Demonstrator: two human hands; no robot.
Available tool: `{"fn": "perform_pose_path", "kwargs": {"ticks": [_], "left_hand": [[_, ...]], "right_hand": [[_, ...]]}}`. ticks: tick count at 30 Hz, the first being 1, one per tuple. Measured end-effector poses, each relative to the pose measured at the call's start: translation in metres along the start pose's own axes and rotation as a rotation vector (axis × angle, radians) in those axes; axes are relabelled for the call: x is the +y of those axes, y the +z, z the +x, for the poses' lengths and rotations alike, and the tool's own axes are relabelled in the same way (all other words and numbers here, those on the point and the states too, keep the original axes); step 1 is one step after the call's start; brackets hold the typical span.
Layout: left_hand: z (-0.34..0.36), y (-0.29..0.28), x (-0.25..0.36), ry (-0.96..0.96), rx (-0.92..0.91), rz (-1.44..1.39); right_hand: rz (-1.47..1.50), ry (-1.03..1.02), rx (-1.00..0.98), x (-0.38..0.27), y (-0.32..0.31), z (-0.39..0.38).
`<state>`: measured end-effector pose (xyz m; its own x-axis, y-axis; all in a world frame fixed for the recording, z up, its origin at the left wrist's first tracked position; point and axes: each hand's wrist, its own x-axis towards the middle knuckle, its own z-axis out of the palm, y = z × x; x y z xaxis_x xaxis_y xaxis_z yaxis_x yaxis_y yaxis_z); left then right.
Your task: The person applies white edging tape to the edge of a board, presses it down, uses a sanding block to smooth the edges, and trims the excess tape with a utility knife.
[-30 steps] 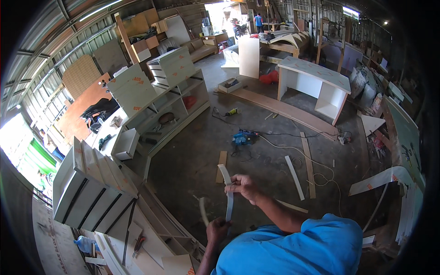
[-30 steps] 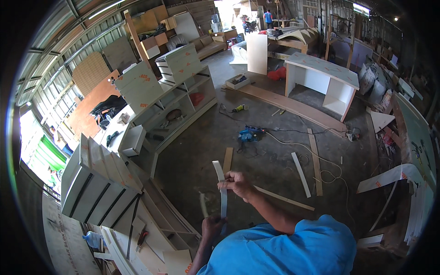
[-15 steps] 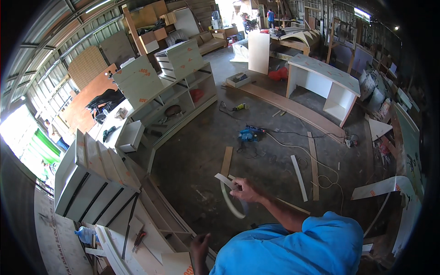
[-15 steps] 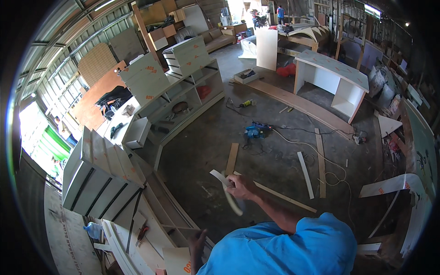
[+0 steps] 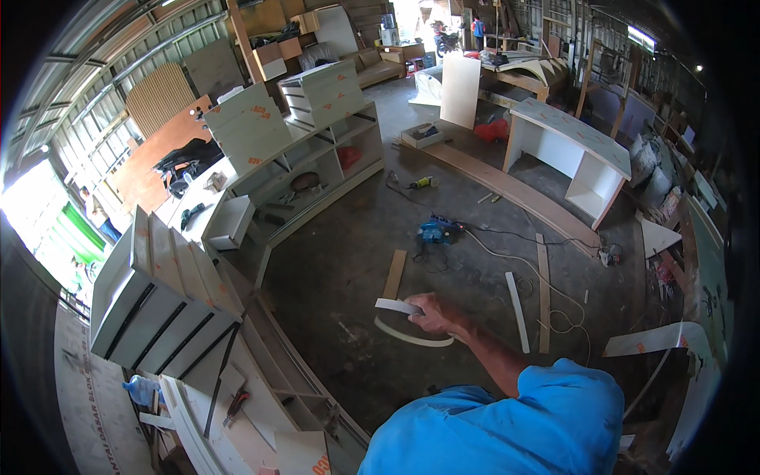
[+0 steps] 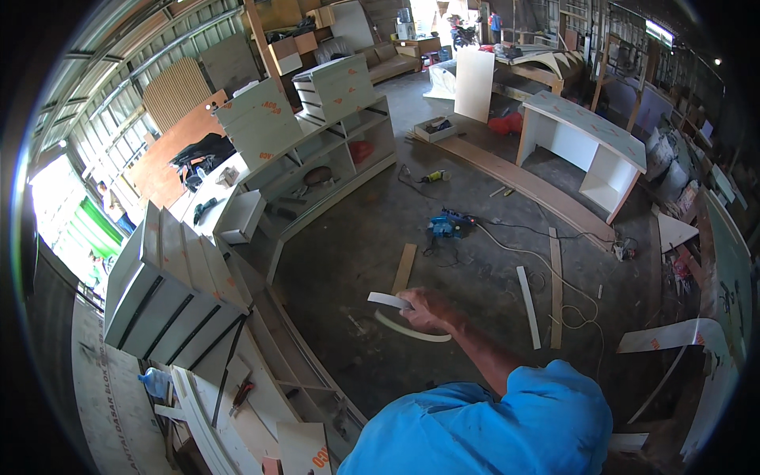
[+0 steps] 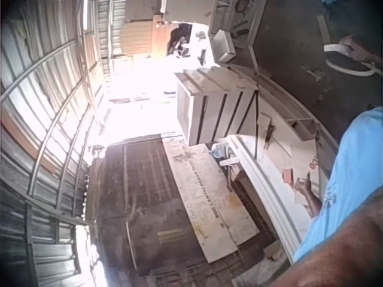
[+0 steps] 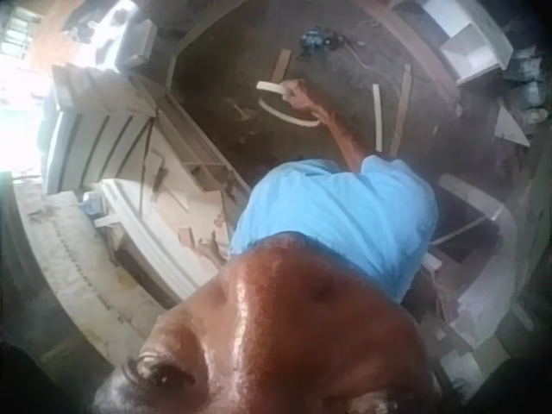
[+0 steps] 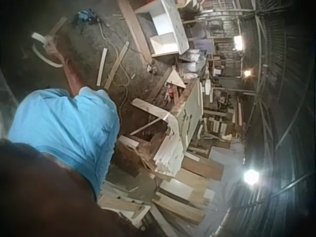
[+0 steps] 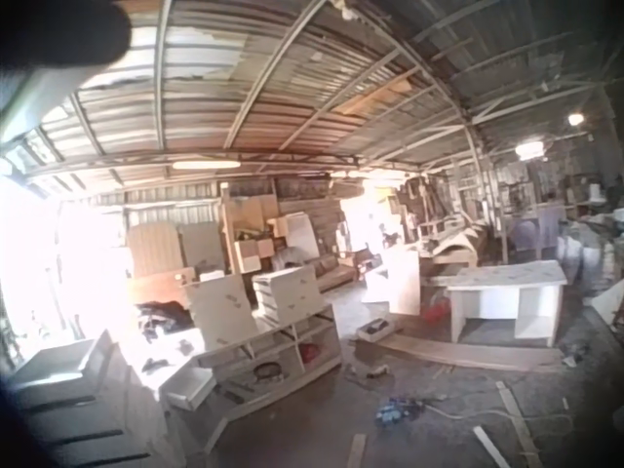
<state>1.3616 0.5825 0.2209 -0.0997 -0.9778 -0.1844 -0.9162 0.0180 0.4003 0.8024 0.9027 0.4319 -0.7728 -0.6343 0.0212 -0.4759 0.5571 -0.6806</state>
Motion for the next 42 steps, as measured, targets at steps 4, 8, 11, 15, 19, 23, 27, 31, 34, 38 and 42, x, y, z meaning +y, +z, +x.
{"fn": "perform_pose_path", "kwargs": {"ticks": [4,8,11,15,19,23,27,31,34,38,42], "left_hand": [[-0.008,0.027,-0.067,0.066,0.29,-0.159],[-0.03,0.016,-0.022,-0.254,0.177,-0.157],[-0.053,-0.009,-0.052,-0.628,0.356,-0.078],[-0.091,-0.039,-0.099,-1.088,0.434,-0.241],[-0.125,-0.012,-0.111,-1.094,0.384,-0.353],[-0.118,0.003,-0.104,-1.038,0.432,-0.37],[-0.1,0.002,-0.098,-0.855,0.415,-0.389],[-0.093,0.005,-0.091,-0.718,0.403,-0.475],[-0.1,0.008,-0.085,-0.725,0.398,-0.612],[-0.107,0.016,-0.052,-0.713,0.375,-0.773],[-0.11,0.023,-0.025,-0.714,0.276,-0.891]], "right_hand": [[-0.033,-0.111,-0.035,-0.007,0.015,0.023],[-0.04,0.006,-0.098,-0.005,-0.011,0.006],[0.014,0.034,-0.157,0.002,0.007,0.007],[0.083,-0.029,-0.274,-0.028,0.039,0.012],[0.002,-0.083,-0.367,-0.06,0.041,0.018],[-0.036,-0.198,-0.382,-0.084,0.049,0.02],[0.042,-0.225,-0.412,-0.083,0.062,0.02],[0.073,-0.228,-0.42,-0.071,0.072,0.016],[0.111,-0.199,-0.41,-0.065,0.077,0.008],[0.107,-0.116,-0.421,-0.062,0.073,-0.006],[0.123,-0.082,-0.421,-0.046,0.075,-0.007]]}}
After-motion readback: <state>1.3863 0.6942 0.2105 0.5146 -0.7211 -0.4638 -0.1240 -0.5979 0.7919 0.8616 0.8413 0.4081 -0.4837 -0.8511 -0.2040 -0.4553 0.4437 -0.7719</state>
